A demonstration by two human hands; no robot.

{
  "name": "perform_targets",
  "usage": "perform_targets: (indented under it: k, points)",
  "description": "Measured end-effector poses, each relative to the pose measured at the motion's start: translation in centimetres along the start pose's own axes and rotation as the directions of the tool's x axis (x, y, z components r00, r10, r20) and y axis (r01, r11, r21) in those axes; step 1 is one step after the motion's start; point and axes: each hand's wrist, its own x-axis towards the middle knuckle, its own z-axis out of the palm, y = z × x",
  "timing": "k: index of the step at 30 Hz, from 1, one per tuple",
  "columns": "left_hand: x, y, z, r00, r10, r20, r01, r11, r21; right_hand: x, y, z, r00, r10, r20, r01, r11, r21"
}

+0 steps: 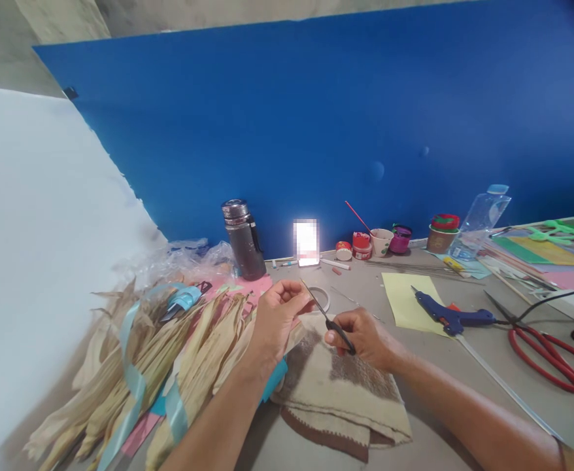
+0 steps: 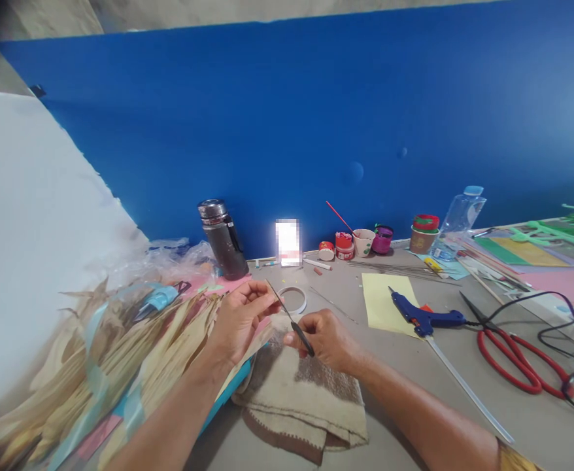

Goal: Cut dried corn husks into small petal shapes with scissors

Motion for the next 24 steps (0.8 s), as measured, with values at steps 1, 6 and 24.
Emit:
perform_targets:
  k: [1, 6, 24]
  points:
    - [0.0, 0.0, -0.1, 1.000, -0.006, 0.003, 0.006, 1.000, 0.000, 0.1, 0.0, 0.0, 1.000, 0.006, -0.007, -0.006, 1.000, -0.004]
    - [0.0, 0.1, -0.3, 0.999, -0.031, 0.013, 0.030, 0.999, 0.036, 0.2, 0.0, -0.6, 0.997, -0.048, -0.054, 0.049, 0.998, 0.025]
    - [-0.5, -0.6, 0.5, 0.997, 0.068, -0.042, -0.066, 0.996, 0.059, -0.3, 0.2, 0.5, 0.996, -0.089, 0.028, 0.089, 0.996, -0.006]
